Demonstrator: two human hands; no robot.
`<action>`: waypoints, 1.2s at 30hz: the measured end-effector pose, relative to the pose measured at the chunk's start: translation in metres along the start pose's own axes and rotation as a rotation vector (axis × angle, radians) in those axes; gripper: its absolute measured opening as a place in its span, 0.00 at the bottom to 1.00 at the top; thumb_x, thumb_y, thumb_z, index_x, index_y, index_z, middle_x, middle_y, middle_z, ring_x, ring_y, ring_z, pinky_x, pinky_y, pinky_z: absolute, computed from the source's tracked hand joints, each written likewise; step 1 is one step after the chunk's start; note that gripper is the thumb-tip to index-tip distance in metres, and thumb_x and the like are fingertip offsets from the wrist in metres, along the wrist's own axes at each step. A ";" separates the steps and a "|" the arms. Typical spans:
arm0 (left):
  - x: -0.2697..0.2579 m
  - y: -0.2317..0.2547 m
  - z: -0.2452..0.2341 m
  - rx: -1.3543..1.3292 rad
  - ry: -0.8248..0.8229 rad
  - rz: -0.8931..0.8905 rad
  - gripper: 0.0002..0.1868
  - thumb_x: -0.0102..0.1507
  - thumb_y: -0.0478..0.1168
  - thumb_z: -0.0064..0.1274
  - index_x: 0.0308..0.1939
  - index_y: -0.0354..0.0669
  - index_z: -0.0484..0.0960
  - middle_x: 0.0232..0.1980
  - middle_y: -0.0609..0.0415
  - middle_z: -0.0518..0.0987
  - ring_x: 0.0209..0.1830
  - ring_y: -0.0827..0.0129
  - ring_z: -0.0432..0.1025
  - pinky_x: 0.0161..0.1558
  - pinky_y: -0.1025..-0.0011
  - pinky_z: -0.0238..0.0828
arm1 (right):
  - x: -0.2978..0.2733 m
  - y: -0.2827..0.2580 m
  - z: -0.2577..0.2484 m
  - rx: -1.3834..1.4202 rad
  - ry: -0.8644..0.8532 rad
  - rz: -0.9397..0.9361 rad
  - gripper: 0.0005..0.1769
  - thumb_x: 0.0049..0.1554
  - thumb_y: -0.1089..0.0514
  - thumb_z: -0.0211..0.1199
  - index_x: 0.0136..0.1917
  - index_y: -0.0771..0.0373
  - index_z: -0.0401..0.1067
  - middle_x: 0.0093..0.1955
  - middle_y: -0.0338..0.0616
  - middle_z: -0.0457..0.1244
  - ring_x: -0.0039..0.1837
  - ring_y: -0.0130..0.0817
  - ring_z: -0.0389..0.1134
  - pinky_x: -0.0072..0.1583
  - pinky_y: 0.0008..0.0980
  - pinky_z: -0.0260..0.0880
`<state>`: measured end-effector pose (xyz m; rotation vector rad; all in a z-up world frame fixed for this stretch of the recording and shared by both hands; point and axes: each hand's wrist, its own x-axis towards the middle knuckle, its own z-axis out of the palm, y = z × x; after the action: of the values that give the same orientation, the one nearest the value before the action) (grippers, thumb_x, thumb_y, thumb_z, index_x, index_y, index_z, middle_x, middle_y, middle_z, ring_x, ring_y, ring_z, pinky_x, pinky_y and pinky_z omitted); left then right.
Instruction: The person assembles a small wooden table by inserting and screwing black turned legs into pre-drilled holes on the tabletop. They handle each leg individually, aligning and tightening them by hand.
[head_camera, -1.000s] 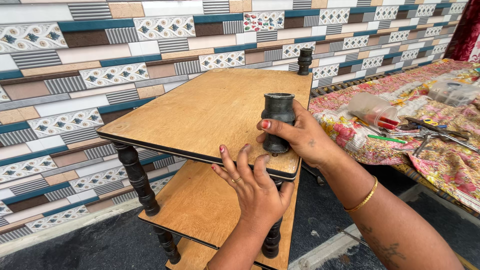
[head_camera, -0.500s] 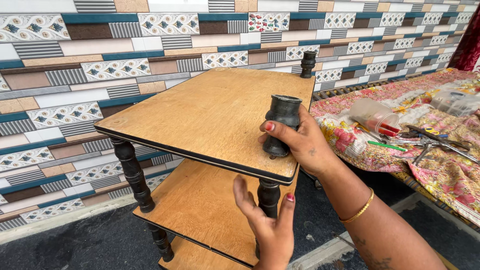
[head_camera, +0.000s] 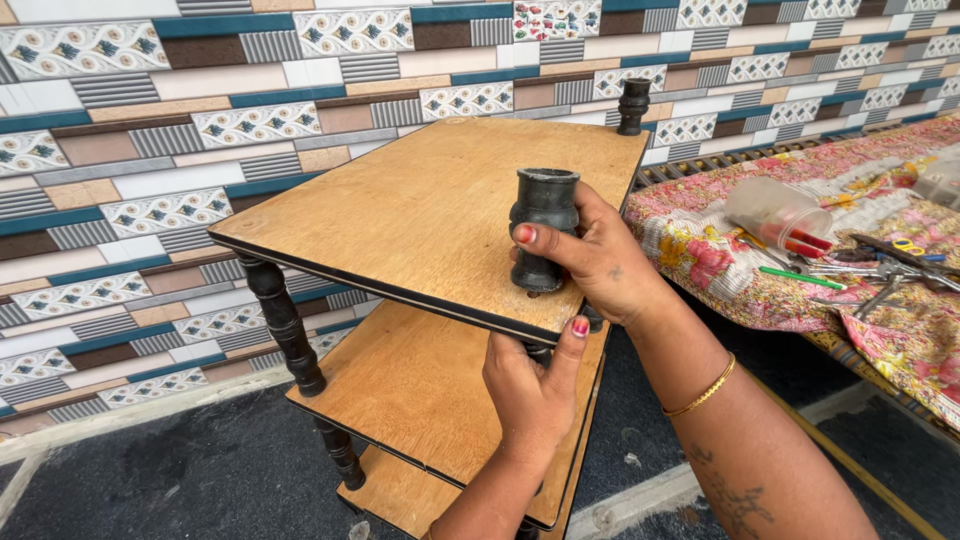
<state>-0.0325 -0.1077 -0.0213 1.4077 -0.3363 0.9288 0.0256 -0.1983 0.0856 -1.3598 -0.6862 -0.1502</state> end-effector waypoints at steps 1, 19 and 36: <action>0.000 -0.001 0.000 0.016 -0.003 0.001 0.27 0.62 0.51 0.63 0.52 0.31 0.77 0.47 0.46 0.83 0.47 0.67 0.81 0.50 0.68 0.77 | 0.001 -0.001 -0.001 0.014 -0.019 0.003 0.34 0.50 0.51 0.75 0.64 0.66 0.66 0.51 0.43 0.67 0.51 0.31 0.71 0.52 0.34 0.77; 0.007 -0.013 -0.003 -0.143 -0.057 -0.084 0.25 0.59 0.51 0.67 0.47 0.33 0.81 0.40 0.53 0.86 0.40 0.75 0.80 0.43 0.73 0.79 | 0.010 0.005 -0.012 0.109 -0.257 -0.018 0.36 0.57 0.51 0.70 0.72 0.68 0.63 0.57 0.48 0.68 0.58 0.36 0.71 0.60 0.38 0.74; 0.000 -0.009 0.001 -0.096 -0.044 -0.080 0.33 0.62 0.60 0.61 0.55 0.33 0.76 0.50 0.47 0.82 0.50 0.68 0.78 0.53 0.68 0.76 | 0.007 0.011 -0.021 0.356 -0.246 -0.097 0.33 0.63 0.49 0.63 0.75 0.65 0.57 0.63 0.53 0.64 0.63 0.46 0.70 0.66 0.50 0.73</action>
<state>-0.0256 -0.1077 -0.0278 1.3458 -0.3507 0.8068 0.0441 -0.2134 0.0789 -1.0113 -0.9380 0.0625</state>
